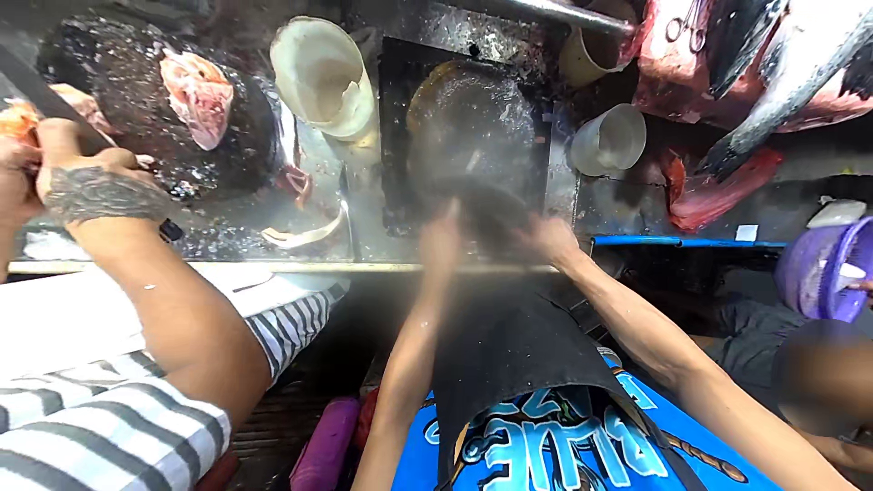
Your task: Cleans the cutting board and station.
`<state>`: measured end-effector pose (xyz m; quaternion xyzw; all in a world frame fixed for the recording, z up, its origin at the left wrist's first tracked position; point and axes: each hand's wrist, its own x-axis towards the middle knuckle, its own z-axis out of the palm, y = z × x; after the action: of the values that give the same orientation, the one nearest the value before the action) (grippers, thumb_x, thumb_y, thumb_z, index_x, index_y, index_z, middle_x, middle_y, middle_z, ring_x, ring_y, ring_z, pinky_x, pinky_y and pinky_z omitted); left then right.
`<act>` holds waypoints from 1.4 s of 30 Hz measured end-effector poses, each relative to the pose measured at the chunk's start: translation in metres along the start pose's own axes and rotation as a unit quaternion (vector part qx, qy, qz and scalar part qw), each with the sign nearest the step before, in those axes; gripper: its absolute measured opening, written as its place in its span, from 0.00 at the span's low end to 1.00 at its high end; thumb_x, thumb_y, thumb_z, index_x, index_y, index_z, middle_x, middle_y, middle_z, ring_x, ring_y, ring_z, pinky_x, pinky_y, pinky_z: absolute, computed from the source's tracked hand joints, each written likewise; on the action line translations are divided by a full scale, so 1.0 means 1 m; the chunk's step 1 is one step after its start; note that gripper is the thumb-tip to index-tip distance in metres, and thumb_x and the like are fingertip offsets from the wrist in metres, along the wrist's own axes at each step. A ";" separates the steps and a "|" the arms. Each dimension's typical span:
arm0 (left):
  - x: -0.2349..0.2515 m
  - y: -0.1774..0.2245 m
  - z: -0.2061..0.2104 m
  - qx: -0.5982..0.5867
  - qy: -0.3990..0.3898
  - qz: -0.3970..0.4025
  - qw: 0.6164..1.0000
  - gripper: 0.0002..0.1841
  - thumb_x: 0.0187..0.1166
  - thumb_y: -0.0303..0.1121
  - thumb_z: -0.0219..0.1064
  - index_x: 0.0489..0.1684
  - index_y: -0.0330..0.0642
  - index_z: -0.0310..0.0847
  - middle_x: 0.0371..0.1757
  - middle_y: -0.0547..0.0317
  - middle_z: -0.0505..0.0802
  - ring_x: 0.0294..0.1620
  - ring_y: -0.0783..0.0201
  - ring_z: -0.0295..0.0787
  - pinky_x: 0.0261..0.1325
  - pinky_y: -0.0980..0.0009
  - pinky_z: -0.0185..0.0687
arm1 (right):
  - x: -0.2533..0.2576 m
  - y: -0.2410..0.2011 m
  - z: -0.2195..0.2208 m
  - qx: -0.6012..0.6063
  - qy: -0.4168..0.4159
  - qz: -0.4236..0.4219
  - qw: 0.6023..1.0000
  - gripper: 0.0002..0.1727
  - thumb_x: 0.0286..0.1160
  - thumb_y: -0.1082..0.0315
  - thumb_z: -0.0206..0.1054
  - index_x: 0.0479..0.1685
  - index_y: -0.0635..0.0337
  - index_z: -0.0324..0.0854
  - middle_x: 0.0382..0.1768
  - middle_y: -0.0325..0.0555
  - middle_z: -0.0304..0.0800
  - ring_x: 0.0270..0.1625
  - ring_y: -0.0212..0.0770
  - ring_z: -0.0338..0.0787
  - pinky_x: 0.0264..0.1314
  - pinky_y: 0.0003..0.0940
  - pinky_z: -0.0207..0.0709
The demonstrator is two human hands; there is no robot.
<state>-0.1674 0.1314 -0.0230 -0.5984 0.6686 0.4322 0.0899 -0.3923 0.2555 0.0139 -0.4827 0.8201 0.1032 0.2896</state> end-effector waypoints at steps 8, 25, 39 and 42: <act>0.003 -0.009 0.002 -0.054 -0.020 -0.016 0.998 0.34 0.91 0.61 0.44 0.40 0.40 0.86 0.37 0.42 0.92 0.44 0.42 0.91 0.47 0.35 0.82 | 0.004 0.001 0.004 0.009 0.009 -0.009 1.000 0.45 0.73 0.19 0.47 0.58 0.50 0.85 0.35 0.55 0.93 0.43 0.63 0.95 0.42 0.68 0.85; 0.016 -0.031 -0.007 -0.483 -0.176 -0.190 0.836 0.20 0.89 0.37 0.47 0.17 0.51 0.64 0.09 0.71 0.64 0.08 0.74 0.54 0.13 0.77 0.52 | -0.025 -0.019 0.015 0.045 -0.087 -0.083 0.992 0.44 0.72 0.17 0.44 0.55 0.44 0.87 0.36 0.49 0.93 0.45 0.55 0.95 0.46 0.65 0.86; 0.027 -0.041 -0.001 -0.607 -0.293 -0.136 0.726 0.24 0.92 0.55 0.48 0.21 0.53 0.68 0.11 0.74 0.62 0.06 0.76 0.51 0.08 0.80 0.48 | -0.004 -0.014 0.008 0.043 -0.078 -0.030 0.996 0.47 0.70 0.15 0.44 0.56 0.46 0.87 0.39 0.53 0.94 0.47 0.58 0.95 0.48 0.67 0.86; 0.029 -0.041 0.002 -0.573 -0.260 -0.175 0.757 0.23 0.90 0.46 0.44 0.16 0.54 0.64 0.09 0.73 0.60 0.07 0.74 0.49 0.11 0.78 0.47 | -0.014 -0.018 0.003 0.029 -0.091 -0.057 0.994 0.47 0.71 0.16 0.45 0.54 0.48 0.87 0.37 0.52 0.93 0.46 0.59 0.94 0.48 0.67 0.86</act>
<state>-0.1404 0.1160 -0.0617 -0.5090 0.1308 0.8504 -0.0256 -0.3707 0.2575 0.0211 -0.5083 0.7642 0.1064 0.3825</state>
